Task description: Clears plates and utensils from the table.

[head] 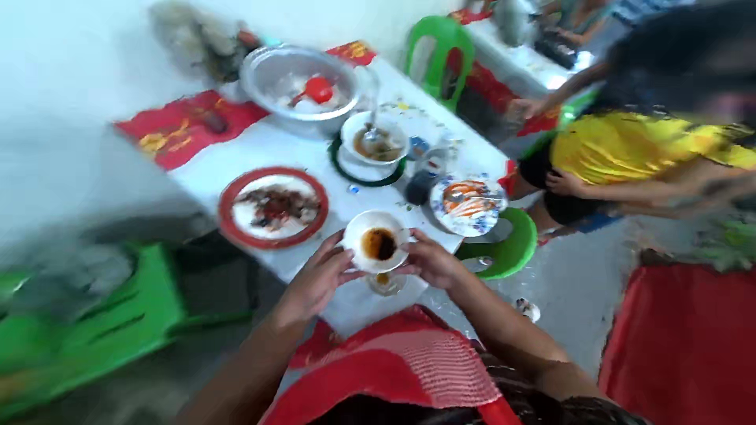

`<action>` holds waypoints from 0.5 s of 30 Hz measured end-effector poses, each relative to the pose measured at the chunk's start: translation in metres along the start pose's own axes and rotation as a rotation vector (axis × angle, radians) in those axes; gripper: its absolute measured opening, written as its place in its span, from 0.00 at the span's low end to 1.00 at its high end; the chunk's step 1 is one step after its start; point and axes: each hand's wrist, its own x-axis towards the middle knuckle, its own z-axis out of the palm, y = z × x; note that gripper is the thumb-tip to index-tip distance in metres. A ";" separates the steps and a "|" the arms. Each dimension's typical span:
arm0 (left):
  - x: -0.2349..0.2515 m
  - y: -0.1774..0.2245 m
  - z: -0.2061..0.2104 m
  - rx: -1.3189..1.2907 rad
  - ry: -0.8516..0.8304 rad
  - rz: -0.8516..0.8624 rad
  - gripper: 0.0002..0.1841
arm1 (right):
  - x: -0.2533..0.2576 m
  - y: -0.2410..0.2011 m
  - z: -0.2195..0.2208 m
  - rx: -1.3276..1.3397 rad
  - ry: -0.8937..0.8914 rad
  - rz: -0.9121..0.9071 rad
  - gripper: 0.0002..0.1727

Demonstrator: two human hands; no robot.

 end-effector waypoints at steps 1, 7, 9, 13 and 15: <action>0.002 -0.001 -0.005 -0.014 -0.022 -0.022 0.26 | 0.001 0.005 -0.001 0.000 0.006 -0.005 0.22; 0.037 -0.044 -0.084 -0.038 0.380 -0.138 0.30 | -0.001 0.017 -0.023 0.020 0.105 -0.072 0.22; 0.049 -0.065 -0.122 -0.162 0.618 -0.150 0.31 | -0.006 0.018 -0.034 0.031 0.135 -0.090 0.19; 0.064 -0.071 -0.167 -0.358 0.799 -0.179 0.29 | -0.012 0.014 -0.052 0.064 0.189 -0.119 0.24; 0.076 -0.071 -0.176 -0.388 0.816 -0.145 0.27 | -0.014 0.012 -0.055 0.084 0.221 -0.138 0.21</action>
